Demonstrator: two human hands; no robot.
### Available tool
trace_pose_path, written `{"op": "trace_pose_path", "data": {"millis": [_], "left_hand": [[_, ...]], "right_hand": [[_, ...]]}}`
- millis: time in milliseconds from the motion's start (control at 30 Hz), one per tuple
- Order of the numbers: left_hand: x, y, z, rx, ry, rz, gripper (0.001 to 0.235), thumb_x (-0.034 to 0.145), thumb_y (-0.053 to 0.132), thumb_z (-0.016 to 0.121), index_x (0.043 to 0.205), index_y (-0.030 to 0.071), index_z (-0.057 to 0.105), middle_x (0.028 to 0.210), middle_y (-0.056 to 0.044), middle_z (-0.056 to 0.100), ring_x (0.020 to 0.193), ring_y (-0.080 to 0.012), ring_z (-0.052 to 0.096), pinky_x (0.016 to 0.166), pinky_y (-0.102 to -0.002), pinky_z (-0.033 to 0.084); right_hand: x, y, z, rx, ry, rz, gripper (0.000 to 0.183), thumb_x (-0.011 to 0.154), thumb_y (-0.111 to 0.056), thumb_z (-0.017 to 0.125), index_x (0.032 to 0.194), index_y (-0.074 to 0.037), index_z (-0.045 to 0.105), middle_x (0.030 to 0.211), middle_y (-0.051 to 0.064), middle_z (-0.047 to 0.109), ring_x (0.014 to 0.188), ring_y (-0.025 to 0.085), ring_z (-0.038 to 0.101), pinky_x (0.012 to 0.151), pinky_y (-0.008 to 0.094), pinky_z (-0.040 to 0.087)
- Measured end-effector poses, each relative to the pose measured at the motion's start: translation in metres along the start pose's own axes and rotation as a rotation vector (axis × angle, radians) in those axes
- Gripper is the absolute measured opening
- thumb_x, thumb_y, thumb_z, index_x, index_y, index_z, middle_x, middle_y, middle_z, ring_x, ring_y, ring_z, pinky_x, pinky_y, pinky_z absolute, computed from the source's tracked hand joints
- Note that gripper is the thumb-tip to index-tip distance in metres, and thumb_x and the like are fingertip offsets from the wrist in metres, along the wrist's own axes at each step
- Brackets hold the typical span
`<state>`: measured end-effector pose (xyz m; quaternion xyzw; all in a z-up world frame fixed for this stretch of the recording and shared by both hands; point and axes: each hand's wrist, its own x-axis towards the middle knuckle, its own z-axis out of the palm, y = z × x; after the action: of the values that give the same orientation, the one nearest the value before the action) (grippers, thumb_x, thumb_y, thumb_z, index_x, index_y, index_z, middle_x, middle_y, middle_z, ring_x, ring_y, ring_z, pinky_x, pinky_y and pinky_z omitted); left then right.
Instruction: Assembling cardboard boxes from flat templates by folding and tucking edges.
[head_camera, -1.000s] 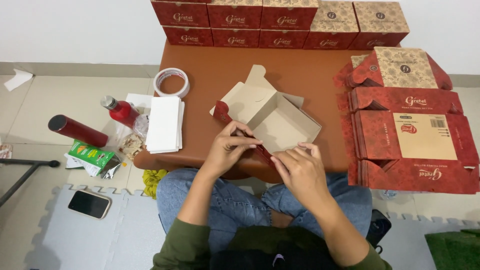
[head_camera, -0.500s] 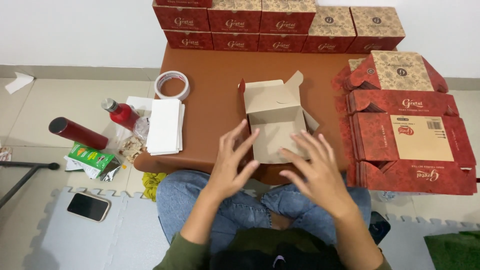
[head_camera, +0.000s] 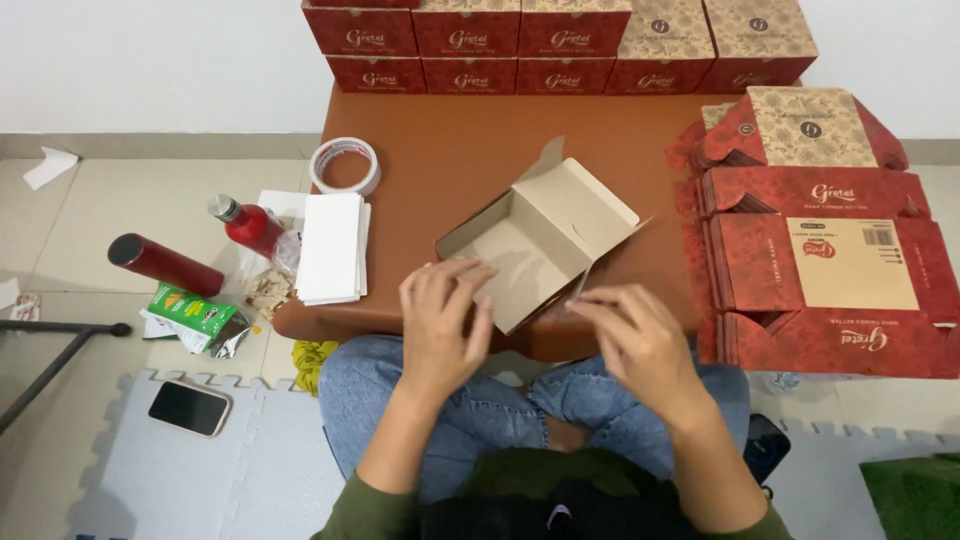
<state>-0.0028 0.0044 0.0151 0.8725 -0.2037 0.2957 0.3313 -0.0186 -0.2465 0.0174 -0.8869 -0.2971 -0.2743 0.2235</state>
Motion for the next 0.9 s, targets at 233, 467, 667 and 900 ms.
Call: {"op": "trace_pose_path", "data": {"millis": [233, 467, 667, 900], "left_hand": [[0.001, 0.006, 0.022, 0.096, -0.208, 0.054, 0.013, 0.092, 0.021, 0.068, 0.094, 0.013, 0.077, 0.077, -0.004, 0.071, 0.080, -0.0189, 0.067, 0.111, -0.051, 0.029], [0.003, 0.007, 0.018, 0.062, -0.186, 0.040, 0.008, 0.090, 0.015, 0.073, 0.092, 0.009, 0.078, 0.072, -0.004, 0.068, 0.075, -0.0190, 0.065, 0.109, -0.052, 0.029], [0.006, 0.011, 0.018, 0.063, -0.164, 0.057, 0.006, 0.091, 0.014, 0.073, 0.091, 0.010, 0.077, 0.070, -0.002, 0.066, 0.074, -0.0165, 0.063, 0.108, -0.051, 0.029], [0.002, 0.009, 0.022, 0.037, -0.096, 0.088, 0.004, 0.091, 0.012, 0.074, 0.091, 0.010, 0.078, 0.069, -0.002, 0.065, 0.072, -0.0152, 0.062, 0.108, -0.051, 0.030]], "right_hand": [[0.022, 0.009, 0.006, -0.113, -0.047, -0.079, 0.014, 0.089, -0.006, 0.068, 0.101, -0.013, 0.072, 0.106, 0.004, 0.066, 0.098, 0.027, 0.066, 0.082, 0.039, 0.054], [0.002, 0.029, 0.041, 0.119, 0.161, 0.151, 0.012, 0.090, -0.009, 0.075, 0.098, -0.017, 0.078, 0.093, -0.002, 0.068, 0.086, 0.021, 0.069, 0.078, 0.034, 0.056], [0.011, 0.017, 0.044, 0.119, 0.224, 0.057, 0.013, 0.089, -0.007, 0.077, 0.098, -0.015, 0.080, 0.092, 0.002, 0.070, 0.082, 0.022, 0.070, 0.075, 0.034, 0.058], [0.023, 0.003, 0.037, -0.005, 0.141, -0.116, 0.020, 0.092, 0.000, 0.066, 0.102, -0.012, 0.079, 0.097, 0.007, 0.073, 0.080, 0.024, 0.070, 0.072, 0.035, 0.060]]}}
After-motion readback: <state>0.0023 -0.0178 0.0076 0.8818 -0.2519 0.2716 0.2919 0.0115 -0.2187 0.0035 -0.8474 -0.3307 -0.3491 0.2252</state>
